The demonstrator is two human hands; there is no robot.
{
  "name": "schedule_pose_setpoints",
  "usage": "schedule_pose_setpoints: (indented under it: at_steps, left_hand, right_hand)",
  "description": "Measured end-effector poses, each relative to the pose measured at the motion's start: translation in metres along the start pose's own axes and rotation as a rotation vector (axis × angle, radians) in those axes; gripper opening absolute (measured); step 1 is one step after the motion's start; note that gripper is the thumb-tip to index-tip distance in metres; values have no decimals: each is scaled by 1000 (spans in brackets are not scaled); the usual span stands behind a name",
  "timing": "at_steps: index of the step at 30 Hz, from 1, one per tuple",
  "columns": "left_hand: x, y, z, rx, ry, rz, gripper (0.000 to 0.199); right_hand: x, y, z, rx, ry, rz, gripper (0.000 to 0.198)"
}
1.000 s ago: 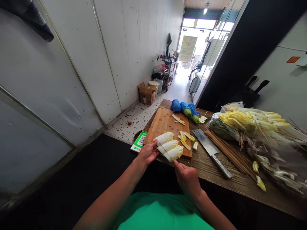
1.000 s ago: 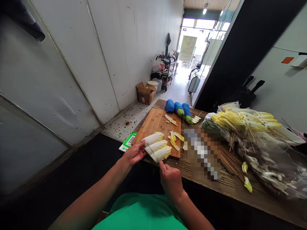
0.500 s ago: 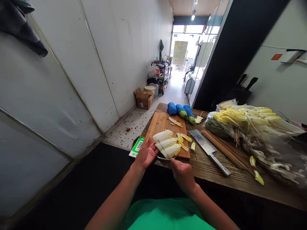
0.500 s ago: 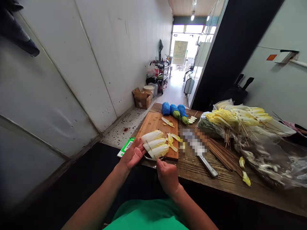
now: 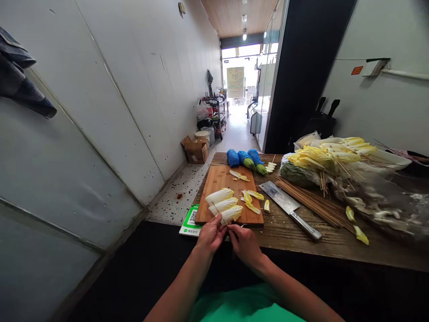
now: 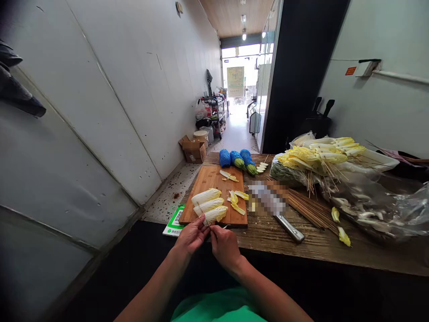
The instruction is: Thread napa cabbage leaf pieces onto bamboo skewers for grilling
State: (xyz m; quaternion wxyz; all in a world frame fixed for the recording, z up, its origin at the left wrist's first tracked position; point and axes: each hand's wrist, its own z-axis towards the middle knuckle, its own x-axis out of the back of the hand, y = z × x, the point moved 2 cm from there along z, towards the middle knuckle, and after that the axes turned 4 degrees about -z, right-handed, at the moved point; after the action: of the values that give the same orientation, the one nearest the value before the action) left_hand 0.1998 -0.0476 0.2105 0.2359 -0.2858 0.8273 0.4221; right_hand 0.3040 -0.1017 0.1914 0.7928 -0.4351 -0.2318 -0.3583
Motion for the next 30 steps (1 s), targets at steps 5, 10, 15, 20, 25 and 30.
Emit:
schedule_pose_setpoints:
  at_steps: [5, 10, 15, 20, 25, 30]
  left_hand:
    - [-3, -4, -1, 7, -10, 17, 9]
    - [-5, -6, -7, 1, -12, 12, 7]
    - [-3, 16, -7, -38, -88, 58, 21]
    - [-4, 23, 7, -121, -42, 20, 13]
    - [-7, 7, 12, -67, 21, 28, 14]
    - [-4, 15, 7, -58, 16, 14, 16]
  right_hand:
    - [-3, 2, 3, 6, -1, -58, 20]
    - [-7, 3, 9, 15, 27, -80, 20]
    - [2, 0, 1, 59, 69, -21, 22]
    - [6, -4, -5, 46, 28, -5, 22]
    - [0, -2, -2, 61, 43, -74, 22]
    - [6, -1, -3, 64, 61, -41, 22]
